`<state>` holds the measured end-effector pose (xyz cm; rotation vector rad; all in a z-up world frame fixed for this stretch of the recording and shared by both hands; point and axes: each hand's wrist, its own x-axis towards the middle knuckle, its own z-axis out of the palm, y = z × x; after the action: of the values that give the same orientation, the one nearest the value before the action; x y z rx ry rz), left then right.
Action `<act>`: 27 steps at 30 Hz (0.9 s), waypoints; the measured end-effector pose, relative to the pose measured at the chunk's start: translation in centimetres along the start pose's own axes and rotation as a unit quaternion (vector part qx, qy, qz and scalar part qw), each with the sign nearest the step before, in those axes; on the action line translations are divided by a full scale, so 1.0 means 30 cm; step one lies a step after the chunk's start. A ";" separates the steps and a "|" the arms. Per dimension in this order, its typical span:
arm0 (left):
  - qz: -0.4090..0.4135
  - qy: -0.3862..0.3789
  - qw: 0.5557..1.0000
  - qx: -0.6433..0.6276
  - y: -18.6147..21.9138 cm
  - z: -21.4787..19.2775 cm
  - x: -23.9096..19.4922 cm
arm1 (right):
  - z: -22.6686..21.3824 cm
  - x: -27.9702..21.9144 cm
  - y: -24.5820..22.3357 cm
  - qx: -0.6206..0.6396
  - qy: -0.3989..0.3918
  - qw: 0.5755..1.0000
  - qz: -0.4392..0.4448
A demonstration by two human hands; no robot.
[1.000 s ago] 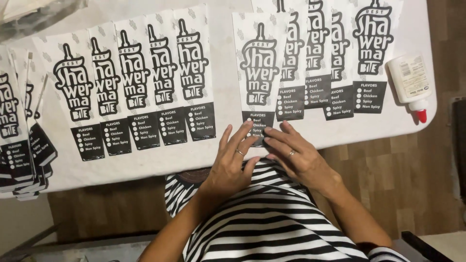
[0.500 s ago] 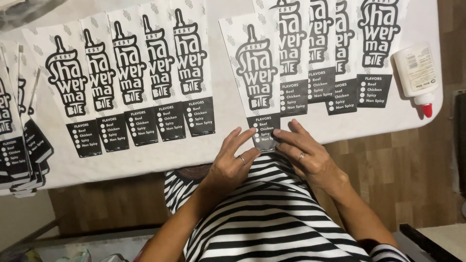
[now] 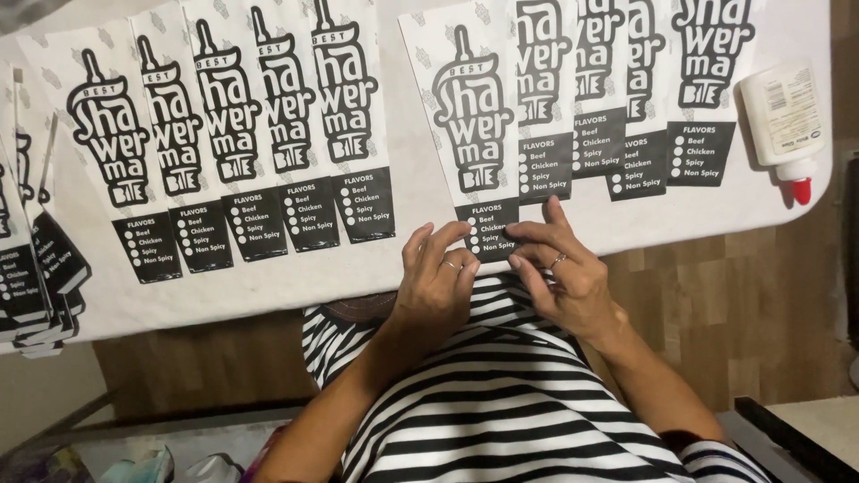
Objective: The person folds printed paper sheets in half repeatedly, aligning edges and creasing them. They gather the folded sheets into a stack, briefly fan the stack, and then resume folding additional sheets one by one.
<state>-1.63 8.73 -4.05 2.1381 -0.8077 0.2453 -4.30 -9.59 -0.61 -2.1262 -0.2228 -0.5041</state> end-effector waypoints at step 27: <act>-0.091 0.025 0.995 -0.014 0.025 0.003 0.079 | -0.023 0.038 -0.032 -0.003 -0.024 0.998 0.052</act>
<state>-0.26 7.21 -2.63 2.1541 -0.5808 0.1908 -3.79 -9.64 0.93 -2.1446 -0.1361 -0.3944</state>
